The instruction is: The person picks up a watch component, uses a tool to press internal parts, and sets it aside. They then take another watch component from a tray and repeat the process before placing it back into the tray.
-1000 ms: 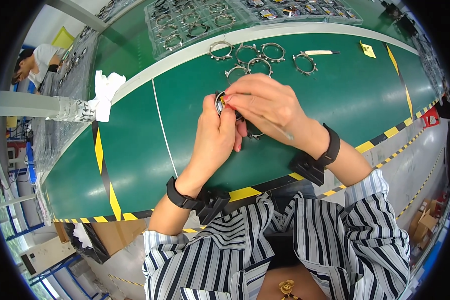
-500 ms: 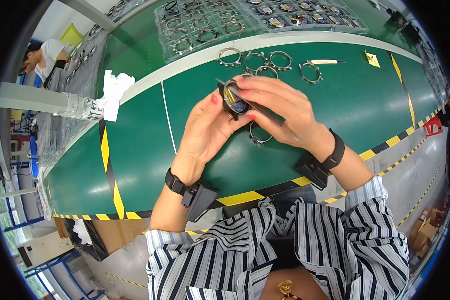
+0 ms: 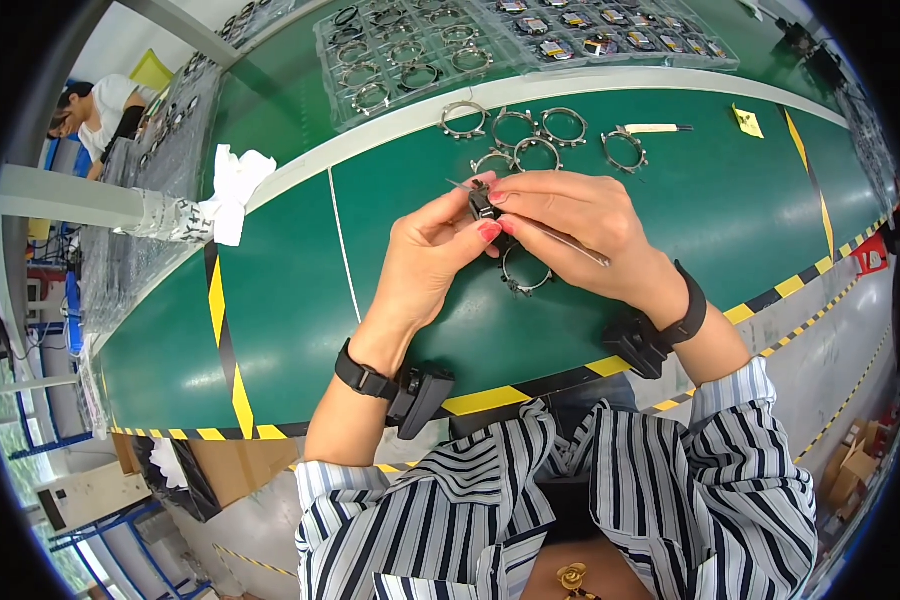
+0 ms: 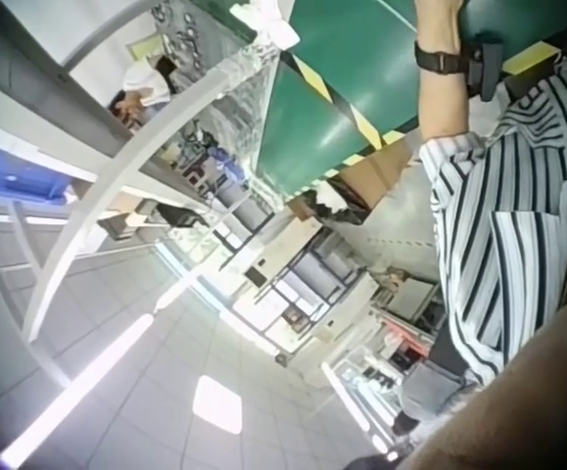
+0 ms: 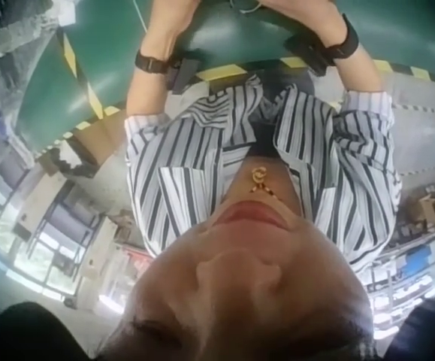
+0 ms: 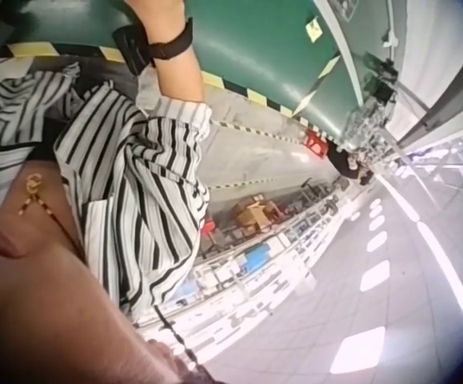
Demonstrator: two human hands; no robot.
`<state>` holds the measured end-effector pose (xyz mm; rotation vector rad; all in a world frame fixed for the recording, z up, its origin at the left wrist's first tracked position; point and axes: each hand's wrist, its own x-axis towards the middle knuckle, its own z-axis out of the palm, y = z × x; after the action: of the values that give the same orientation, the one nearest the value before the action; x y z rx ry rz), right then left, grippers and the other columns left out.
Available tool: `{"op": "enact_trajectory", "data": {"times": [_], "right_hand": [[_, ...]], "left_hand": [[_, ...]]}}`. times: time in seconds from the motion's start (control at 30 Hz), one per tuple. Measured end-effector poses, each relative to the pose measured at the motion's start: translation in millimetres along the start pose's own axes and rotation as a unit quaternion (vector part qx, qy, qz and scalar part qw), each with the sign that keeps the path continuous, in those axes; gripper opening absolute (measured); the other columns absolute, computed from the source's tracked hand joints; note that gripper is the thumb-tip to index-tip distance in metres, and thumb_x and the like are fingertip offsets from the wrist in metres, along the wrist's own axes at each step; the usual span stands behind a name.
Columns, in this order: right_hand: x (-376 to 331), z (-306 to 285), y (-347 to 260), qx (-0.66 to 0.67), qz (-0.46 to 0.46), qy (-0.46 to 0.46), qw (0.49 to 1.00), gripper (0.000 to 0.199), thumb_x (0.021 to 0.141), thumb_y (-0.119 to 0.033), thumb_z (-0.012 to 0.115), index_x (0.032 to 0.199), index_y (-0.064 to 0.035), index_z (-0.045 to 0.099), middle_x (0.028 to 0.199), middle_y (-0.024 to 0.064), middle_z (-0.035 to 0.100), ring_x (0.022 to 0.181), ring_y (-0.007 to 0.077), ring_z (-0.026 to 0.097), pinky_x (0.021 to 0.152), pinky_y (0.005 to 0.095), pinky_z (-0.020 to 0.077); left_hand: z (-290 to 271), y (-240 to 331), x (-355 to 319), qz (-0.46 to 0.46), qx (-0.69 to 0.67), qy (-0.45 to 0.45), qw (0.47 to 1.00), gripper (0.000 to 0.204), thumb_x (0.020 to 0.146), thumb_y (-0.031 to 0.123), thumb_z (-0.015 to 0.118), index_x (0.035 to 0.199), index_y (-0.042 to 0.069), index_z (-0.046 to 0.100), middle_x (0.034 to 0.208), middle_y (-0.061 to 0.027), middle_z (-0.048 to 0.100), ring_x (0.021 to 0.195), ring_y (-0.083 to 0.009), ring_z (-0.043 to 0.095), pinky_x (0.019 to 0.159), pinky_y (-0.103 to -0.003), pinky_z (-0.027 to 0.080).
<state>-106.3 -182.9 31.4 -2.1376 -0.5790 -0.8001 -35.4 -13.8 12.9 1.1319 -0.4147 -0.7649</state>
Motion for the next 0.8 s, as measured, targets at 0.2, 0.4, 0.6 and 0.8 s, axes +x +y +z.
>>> {"op": "enact_trajectory", "data": {"times": [0.2, 0.4, 0.6, 0.8], "right_hand": [[5, -7, 2, 0.011, -0.03, 0.017, 0.999, 0.018, 0.069, 0.002, 0.066, 0.087, 0.0037, 0.062, 0.089, 0.0146, 0.064, 0.08, 0.0266, 0.064, 0.065, 0.0306, 0.0529], [6, -22, -17, -0.03, -0.087, -0.007, 0.996, 0.017, 0.069, -0.001, 0.068, 0.085, 0.002, 0.062, 0.088, 0.0129, 0.063, 0.079, 0.0259, 0.064, 0.063, 0.0299, 0.0531], [-18, -58, -11, -0.21, -0.065, -0.04, 0.975, 0.02, 0.071, -0.001, 0.066, 0.089, 0.0033, 0.059, 0.094, 0.0128, 0.061, 0.079, 0.0248, 0.063, 0.061, 0.0299, 0.0529], [-51, -61, 28, -0.36, -0.01, -0.203, 0.911, 0.027, 0.073, -0.002, 0.063, 0.099, 0.0023, 0.057, 0.103, 0.0136, 0.057, 0.087, 0.0254, 0.06, 0.067, 0.0303, 0.0521]], "left_hand": [[-2, 3, 1, 0.009, -0.039, -0.037, 0.999, 0.048, 0.08, 0.0, 0.061, 0.124, -0.004, 0.044, 0.119, -0.0103, 0.05, 0.099, -0.0154, 0.052, 0.082, -0.029, 0.047], [-11, 6, -1, 0.066, -0.049, -0.117, 0.99, 0.051, 0.08, 0.0, 0.06, 0.127, -0.002, 0.041, 0.122, -0.0131, 0.048, 0.106, -0.0211, 0.051, 0.088, -0.035, 0.047], [-28, 14, 11, 0.096, -0.136, 0.095, 0.982, 0.049, 0.081, -0.002, 0.056, 0.127, 0.0, 0.04, 0.122, -0.0164, 0.047, 0.11, -0.0282, 0.051, 0.092, -0.042, 0.046], [-10, 6, 12, 0.092, -0.135, 0.078, 0.984, 0.041, 0.082, -0.004, 0.054, 0.12, 0.002, 0.043, 0.125, -0.0155, 0.044, 0.111, -0.0308, 0.05, 0.092, -0.042, 0.046]]}}
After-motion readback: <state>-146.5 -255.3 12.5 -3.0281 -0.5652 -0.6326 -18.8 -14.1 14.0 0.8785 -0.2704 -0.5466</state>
